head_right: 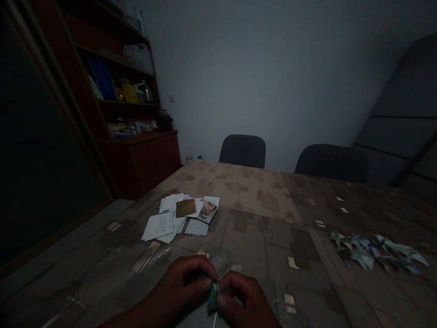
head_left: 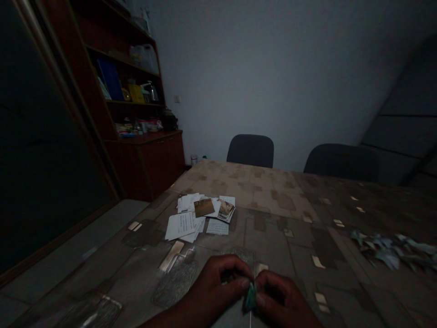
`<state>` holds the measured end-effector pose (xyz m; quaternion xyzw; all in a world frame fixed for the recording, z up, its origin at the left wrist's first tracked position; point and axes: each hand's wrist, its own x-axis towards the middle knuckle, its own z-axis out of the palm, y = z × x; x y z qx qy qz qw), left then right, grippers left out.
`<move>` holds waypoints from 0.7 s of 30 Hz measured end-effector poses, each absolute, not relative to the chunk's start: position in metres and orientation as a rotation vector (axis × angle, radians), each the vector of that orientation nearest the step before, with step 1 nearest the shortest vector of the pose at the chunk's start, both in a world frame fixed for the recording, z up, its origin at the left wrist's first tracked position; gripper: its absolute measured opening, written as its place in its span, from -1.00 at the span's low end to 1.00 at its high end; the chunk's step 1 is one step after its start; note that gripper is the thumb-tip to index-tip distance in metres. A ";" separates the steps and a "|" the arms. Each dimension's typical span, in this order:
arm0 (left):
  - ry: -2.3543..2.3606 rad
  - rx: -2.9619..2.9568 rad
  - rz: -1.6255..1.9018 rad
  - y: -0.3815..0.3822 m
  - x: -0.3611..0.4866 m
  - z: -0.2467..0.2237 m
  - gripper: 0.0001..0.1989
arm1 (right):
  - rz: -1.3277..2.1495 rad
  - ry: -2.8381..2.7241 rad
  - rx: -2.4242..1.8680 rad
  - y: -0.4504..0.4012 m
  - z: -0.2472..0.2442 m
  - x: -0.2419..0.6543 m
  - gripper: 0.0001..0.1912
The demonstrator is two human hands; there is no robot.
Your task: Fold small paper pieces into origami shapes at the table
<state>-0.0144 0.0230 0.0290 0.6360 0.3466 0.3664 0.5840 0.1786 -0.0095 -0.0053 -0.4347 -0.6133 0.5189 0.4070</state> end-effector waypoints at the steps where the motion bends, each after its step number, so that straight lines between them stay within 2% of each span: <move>1: 0.809 1.498 0.861 0.023 -0.014 0.029 -0.87 | 1.309 -1.557 -1.096 -0.010 -0.005 0.179 -0.51; 6: 0.773 1.582 0.923 0.025 -0.015 0.027 -0.84 | 1.323 -1.562 -1.084 -0.010 -0.002 0.177 -0.51; 21: 0.859 1.636 0.919 0.021 -0.013 0.034 -0.95 | 1.325 -1.554 -1.091 -0.010 -0.005 0.178 -0.52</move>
